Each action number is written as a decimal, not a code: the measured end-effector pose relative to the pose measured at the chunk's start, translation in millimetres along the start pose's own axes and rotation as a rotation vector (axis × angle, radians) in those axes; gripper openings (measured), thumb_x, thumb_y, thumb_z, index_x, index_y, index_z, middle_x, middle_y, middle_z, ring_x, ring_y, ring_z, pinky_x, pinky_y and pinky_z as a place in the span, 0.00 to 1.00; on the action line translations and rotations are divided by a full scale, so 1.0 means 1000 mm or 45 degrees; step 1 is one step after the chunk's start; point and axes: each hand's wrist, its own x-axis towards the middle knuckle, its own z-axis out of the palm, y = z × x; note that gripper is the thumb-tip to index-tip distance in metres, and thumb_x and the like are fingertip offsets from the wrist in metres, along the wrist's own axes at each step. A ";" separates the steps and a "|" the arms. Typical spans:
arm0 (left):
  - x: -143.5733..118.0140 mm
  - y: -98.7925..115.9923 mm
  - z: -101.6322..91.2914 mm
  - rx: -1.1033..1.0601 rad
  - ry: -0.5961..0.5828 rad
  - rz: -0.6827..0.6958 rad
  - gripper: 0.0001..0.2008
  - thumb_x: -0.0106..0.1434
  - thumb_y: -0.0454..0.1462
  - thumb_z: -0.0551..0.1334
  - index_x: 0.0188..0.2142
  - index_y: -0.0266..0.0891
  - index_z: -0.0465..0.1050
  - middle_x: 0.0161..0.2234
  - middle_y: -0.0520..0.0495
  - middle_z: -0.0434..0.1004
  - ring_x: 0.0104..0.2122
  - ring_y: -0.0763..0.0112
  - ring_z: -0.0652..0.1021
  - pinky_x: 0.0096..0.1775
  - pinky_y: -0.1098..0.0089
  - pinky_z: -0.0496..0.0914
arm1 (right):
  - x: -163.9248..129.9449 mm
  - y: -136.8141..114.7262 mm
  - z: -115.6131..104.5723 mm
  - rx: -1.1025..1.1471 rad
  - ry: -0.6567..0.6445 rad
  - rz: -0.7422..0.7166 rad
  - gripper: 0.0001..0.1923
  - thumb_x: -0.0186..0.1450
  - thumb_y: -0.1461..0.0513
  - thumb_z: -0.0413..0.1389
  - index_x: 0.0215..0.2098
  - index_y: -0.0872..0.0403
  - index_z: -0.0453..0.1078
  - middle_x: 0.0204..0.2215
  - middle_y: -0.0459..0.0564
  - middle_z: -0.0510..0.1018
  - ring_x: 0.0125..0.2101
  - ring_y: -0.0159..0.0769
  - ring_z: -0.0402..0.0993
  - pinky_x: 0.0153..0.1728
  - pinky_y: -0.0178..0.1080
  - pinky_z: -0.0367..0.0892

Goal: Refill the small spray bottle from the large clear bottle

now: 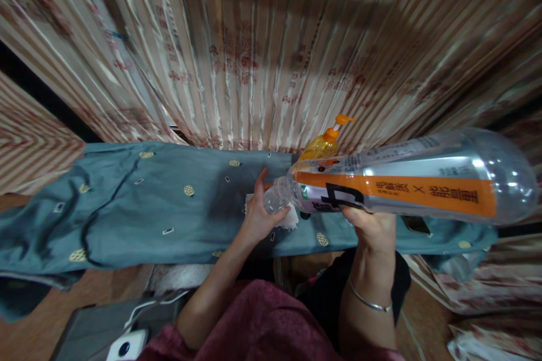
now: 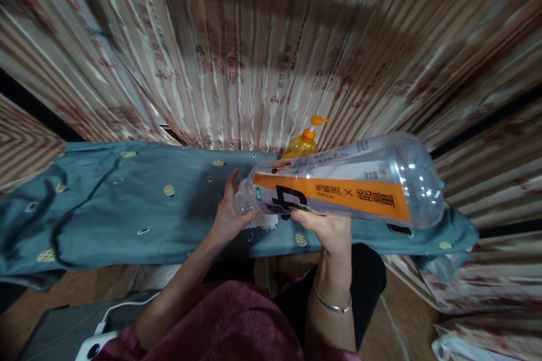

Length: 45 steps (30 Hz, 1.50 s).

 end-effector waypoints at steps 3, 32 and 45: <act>0.000 -0.001 0.000 -0.001 0.000 0.011 0.50 0.53 0.36 0.71 0.69 0.40 0.46 0.52 0.43 0.80 0.50 0.59 0.81 0.55 0.57 0.74 | 0.001 -0.001 0.000 0.021 -0.030 0.008 0.22 0.47 0.50 0.73 0.37 0.50 0.81 0.36 0.50 0.86 0.41 0.51 0.83 0.53 0.56 0.75; 0.000 -0.001 -0.002 0.059 0.001 0.011 0.50 0.54 0.36 0.72 0.70 0.42 0.46 0.52 0.43 0.79 0.51 0.58 0.81 0.55 0.57 0.74 | -0.014 0.007 0.018 0.403 0.282 0.175 0.31 0.46 0.53 0.72 0.48 0.49 0.75 0.44 0.50 0.83 0.50 0.50 0.79 0.55 0.53 0.72; 0.000 -0.001 -0.002 0.012 -0.020 0.048 0.52 0.54 0.36 0.74 0.70 0.43 0.45 0.57 0.39 0.76 0.57 0.56 0.78 0.60 0.52 0.70 | -0.022 0.001 0.042 0.668 0.463 0.414 0.33 0.44 0.48 0.71 0.47 0.46 0.74 0.44 0.45 0.82 0.48 0.42 0.79 0.45 0.44 0.75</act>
